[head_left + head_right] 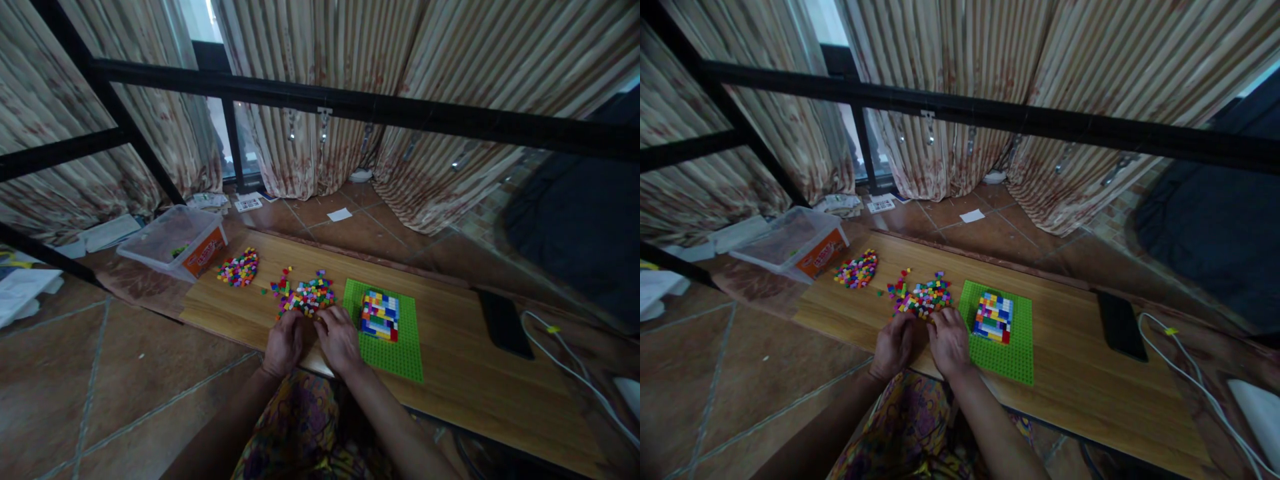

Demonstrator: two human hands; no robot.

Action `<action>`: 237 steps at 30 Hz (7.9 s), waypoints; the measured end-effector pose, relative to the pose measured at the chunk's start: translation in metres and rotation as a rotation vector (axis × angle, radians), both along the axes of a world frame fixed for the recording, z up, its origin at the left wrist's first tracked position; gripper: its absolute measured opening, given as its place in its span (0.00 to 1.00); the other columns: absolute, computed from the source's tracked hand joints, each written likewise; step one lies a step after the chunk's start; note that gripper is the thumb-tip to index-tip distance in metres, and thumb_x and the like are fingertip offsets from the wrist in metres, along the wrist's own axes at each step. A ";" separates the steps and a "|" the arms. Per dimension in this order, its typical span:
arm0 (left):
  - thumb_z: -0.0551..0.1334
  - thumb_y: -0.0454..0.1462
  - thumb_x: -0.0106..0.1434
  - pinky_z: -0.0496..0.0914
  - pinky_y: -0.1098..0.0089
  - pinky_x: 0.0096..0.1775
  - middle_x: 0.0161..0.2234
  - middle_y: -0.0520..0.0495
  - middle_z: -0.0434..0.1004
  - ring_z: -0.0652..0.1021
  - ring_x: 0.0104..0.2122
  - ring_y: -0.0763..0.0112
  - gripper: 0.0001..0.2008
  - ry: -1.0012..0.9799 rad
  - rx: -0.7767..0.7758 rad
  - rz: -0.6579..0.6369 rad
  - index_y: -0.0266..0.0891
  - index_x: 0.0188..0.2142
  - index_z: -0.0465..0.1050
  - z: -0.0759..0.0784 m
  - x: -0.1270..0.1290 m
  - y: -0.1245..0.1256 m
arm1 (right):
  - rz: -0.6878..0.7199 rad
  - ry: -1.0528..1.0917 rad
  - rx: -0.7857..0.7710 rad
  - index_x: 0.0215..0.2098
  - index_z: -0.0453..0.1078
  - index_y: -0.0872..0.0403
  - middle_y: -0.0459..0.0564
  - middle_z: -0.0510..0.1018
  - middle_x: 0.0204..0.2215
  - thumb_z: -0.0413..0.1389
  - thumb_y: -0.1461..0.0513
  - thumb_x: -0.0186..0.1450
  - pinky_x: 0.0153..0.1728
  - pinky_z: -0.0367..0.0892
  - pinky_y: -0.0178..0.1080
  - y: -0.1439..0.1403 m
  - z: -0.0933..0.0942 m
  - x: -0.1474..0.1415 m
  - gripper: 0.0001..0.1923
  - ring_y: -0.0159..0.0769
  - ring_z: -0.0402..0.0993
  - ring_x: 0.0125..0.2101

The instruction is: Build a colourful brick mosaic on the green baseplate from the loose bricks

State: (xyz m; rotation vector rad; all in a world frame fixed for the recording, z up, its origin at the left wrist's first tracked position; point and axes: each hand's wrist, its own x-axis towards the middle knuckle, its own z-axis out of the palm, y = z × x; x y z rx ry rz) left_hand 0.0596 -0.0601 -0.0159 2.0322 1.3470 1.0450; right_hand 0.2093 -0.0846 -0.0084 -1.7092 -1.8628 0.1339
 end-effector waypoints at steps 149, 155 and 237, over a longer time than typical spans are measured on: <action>0.50 0.34 0.64 0.72 0.70 0.37 0.32 0.47 0.75 0.77 0.34 0.69 0.09 0.088 0.089 -0.072 0.40 0.38 0.68 -0.004 -0.002 0.000 | -0.115 0.473 -0.047 0.36 0.74 0.50 0.48 0.75 0.32 0.50 0.63 0.66 0.35 0.67 0.35 -0.042 0.020 0.022 0.10 0.35 0.73 0.33; 0.51 0.34 0.63 0.72 0.71 0.37 0.33 0.47 0.75 0.77 0.33 0.69 0.09 0.106 0.122 -0.090 0.40 0.38 0.68 -0.006 -0.003 0.002 | -0.196 0.575 -0.016 0.36 0.74 0.49 0.48 0.76 0.34 0.52 0.61 0.64 0.37 0.68 0.36 -0.058 0.024 0.050 0.09 0.34 0.74 0.35; 0.50 0.32 0.64 0.72 0.69 0.38 0.34 0.46 0.75 0.77 0.35 0.69 0.09 0.043 0.111 -0.090 0.39 0.40 0.67 -0.006 -0.002 -0.002 | -0.014 0.119 -0.042 0.44 0.73 0.52 0.49 0.78 0.39 0.48 0.66 0.67 0.43 0.67 0.37 -0.013 0.024 0.013 0.14 0.36 0.73 0.41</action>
